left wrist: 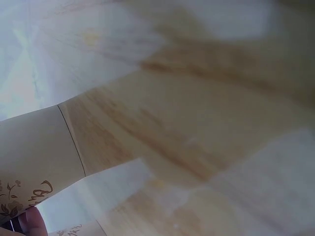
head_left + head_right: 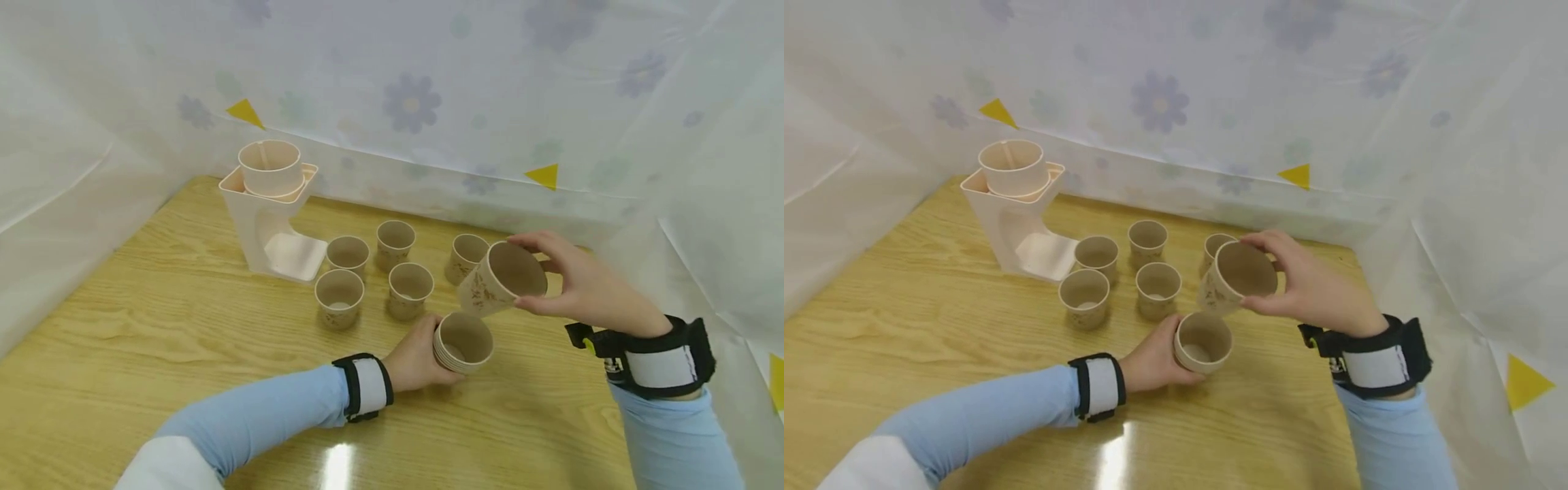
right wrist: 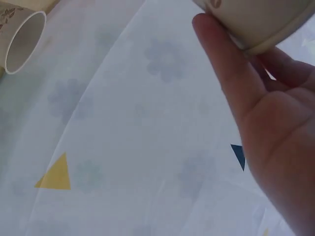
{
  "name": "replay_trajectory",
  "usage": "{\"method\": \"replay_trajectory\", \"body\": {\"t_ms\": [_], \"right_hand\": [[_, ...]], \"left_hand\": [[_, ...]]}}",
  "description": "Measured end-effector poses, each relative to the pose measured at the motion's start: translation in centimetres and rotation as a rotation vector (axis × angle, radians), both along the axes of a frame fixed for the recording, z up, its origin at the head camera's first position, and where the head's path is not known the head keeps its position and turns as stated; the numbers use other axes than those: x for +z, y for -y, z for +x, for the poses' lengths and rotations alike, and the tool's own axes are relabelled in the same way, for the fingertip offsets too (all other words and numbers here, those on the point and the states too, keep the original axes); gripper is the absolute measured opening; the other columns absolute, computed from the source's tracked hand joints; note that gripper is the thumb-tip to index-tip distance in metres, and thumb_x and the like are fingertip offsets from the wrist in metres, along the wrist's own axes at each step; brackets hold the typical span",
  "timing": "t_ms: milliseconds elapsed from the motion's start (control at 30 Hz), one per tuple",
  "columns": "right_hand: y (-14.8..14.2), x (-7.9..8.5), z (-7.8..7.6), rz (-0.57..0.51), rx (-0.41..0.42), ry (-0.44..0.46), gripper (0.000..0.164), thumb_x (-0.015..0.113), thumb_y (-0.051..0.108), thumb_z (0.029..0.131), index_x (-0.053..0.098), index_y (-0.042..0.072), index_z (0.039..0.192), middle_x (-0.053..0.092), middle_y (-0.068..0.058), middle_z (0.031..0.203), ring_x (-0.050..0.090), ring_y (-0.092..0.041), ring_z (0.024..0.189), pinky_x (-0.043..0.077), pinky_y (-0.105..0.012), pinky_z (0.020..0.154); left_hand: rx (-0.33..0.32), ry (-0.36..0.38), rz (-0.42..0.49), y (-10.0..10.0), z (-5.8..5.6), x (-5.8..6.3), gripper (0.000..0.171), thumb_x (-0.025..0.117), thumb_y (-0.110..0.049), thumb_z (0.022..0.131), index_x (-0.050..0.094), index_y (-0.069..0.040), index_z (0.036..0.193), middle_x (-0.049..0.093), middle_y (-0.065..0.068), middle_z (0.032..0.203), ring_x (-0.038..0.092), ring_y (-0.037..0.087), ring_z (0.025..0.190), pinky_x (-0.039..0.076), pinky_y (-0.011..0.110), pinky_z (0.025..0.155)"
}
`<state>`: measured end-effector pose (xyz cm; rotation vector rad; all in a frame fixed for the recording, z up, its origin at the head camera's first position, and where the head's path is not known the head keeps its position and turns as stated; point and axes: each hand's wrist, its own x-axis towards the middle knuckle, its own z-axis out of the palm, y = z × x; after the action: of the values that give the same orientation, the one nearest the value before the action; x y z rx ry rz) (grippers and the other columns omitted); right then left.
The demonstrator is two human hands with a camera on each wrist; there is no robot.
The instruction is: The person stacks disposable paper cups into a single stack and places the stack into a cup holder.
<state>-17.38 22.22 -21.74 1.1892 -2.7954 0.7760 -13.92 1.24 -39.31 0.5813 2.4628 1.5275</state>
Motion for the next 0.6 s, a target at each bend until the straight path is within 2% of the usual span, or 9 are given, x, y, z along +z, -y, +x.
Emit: {"method": "replay_trajectory", "body": {"t_ms": [100,167,233,333,500,600], "right_hand": [[0.9,-0.5,0.7,0.089,0.039,-0.028,0.067,0.078,0.015,0.074,0.045,0.01,0.132,0.053,-0.002,0.123,0.048,-0.003,0.108,0.048,-0.021,0.087],[1.3,-0.9,1.0,0.124,0.053,-0.005,0.067,0.078,0.019,0.075,0.045,0.012,0.133,0.052,0.0,0.123,0.051,-0.009,0.108,0.049,-0.03,0.085],[1.5,-1.3,1.1,0.142,0.066,0.014,0.067,0.077,0.021,0.075,0.044,0.013,0.133,0.051,0.0,0.124,0.051,-0.012,0.108,0.049,-0.035,0.085],[1.7,-1.7,1.2,0.133,0.091,0.024,0.066,0.077,0.02,0.075,0.044,0.013,0.133,0.051,0.0,0.125,0.05,-0.012,0.108,0.048,-0.035,0.084],[1.9,-2.2,1.2,0.149,0.123,-0.018,0.067,0.078,0.019,0.071,0.047,0.014,0.13,0.051,0.002,0.125,0.049,-0.011,0.11,0.045,-0.03,0.087],[2.0,-2.9,1.1,0.17,0.126,-0.002,0.066,0.078,0.02,0.071,0.047,0.014,0.129,0.051,0.003,0.126,0.048,-0.013,0.112,0.044,-0.031,0.09]], "left_hand": [[0.006,-0.002,-0.013,0.0,-0.1,-0.1,0.075,0.085,-0.021,0.064,0.042,-0.005,0.123,0.049,0.005,0.116,0.049,0.017,0.108,0.042,0.03,0.099],[0.01,0.001,-0.015,0.0,-0.1,-0.1,0.074,0.085,-0.021,0.064,0.042,-0.005,0.122,0.049,0.005,0.115,0.049,0.015,0.107,0.042,0.029,0.098],[0.016,0.007,-0.021,0.0,0.0,-0.1,0.073,0.085,-0.022,0.064,0.043,-0.006,0.121,0.05,0.003,0.114,0.049,0.014,0.106,0.042,0.028,0.097],[0.016,0.002,-0.013,0.0,0.0,-0.1,0.074,0.086,-0.022,0.063,0.043,-0.006,0.121,0.05,0.003,0.114,0.049,0.014,0.106,0.041,0.028,0.097],[0.006,-0.013,0.002,0.0,0.0,0.0,0.075,0.086,-0.02,0.063,0.042,-0.006,0.123,0.05,0.005,0.117,0.049,0.015,0.108,0.041,0.029,0.098],[0.0,-0.014,0.002,0.1,-0.1,0.0,0.075,0.085,-0.02,0.064,0.042,-0.006,0.124,0.05,0.005,0.118,0.049,0.016,0.108,0.041,0.029,0.098]]}}
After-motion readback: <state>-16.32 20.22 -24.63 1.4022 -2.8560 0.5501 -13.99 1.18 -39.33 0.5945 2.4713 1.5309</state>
